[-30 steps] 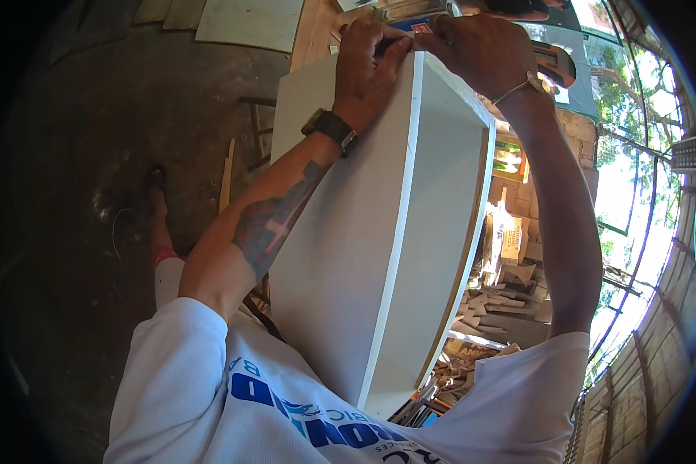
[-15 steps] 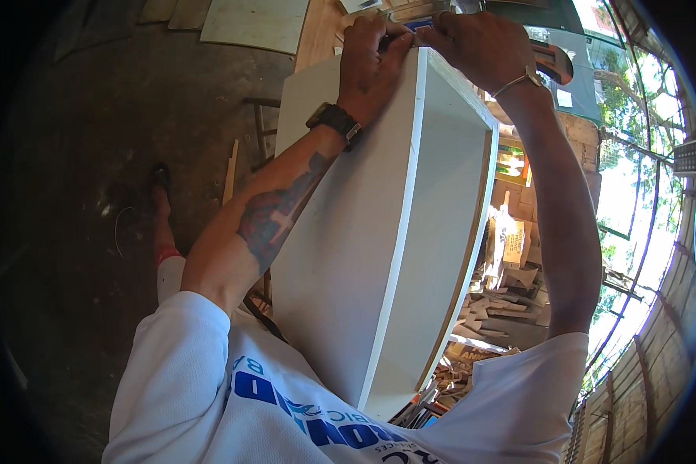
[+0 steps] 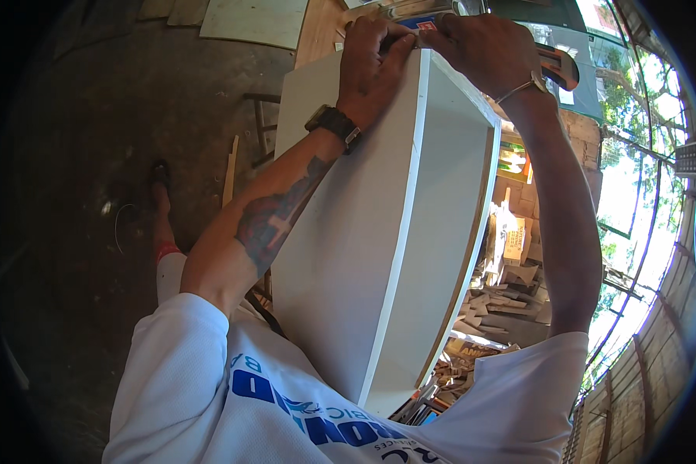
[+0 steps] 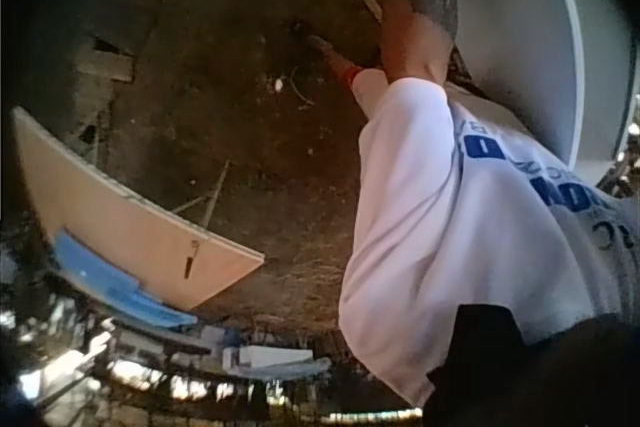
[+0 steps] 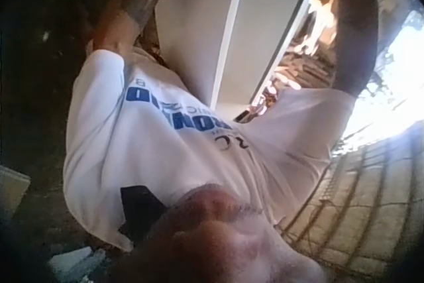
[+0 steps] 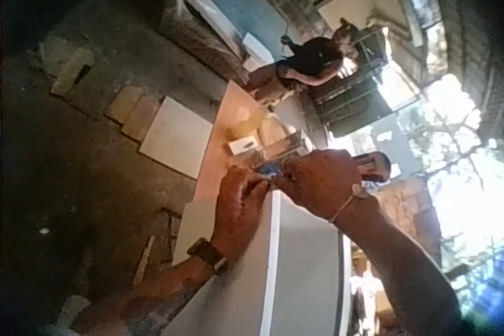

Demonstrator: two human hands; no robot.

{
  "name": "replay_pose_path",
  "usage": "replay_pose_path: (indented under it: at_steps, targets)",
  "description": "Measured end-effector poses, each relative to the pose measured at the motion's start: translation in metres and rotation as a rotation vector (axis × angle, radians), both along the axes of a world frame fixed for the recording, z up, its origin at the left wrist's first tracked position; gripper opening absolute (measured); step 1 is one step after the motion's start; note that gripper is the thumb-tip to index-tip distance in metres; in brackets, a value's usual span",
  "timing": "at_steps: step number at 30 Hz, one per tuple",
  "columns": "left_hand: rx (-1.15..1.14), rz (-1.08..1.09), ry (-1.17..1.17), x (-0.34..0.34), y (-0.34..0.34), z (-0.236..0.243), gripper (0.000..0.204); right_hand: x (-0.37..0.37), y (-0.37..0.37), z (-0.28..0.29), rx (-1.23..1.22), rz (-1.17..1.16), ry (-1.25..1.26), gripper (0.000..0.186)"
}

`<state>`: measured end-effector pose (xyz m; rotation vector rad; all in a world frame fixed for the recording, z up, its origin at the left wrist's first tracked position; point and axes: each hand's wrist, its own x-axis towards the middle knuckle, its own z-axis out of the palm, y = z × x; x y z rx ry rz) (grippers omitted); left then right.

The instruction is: Trimming the excess edge banding from a white cabinet using a utility knife.

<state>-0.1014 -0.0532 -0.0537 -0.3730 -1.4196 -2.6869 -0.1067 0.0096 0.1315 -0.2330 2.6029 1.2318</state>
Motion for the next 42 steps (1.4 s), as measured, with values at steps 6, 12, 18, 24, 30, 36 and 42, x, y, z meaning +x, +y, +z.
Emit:
replay_pose_path:
  at_steps: [6,12,18,24,30,36,42]
  targets:
    - [0.004,-0.008,0.001,0.002,-0.001,0.000,0.018,0.000,0.001,0.000,0.013,-0.014,-0.016,0.048]
    - [-0.021,-0.087,-0.025,0.005,-0.001,-0.002,0.015,0.001,-0.002,-0.001,0.020,-0.066,-0.022,0.046]
    - [-0.117,-0.038,0.018,0.011,-0.005,-0.003,0.013,0.011,-0.010,0.000,-0.033,-0.019,0.009,0.046]
    - [-0.024,0.023,0.032,0.019,-0.005,-0.002,0.013,0.019,-0.018,-0.001,-0.044,-0.044,0.015,0.046]
    - [-0.037,0.020,0.021,0.023,-0.006,-0.002,0.011,0.020,-0.021,-0.001,-0.076,-0.078,0.009,0.044]
    - [-0.035,0.007,0.020,0.023,-0.009,-0.001,0.012,0.020,-0.023,0.000,-0.077,-0.081,0.006,0.042]
    - [-0.034,-0.016,-0.005,0.033,-0.016,0.001,0.010,0.027,-0.030,0.002,-0.091,-0.129,-0.055,0.040]
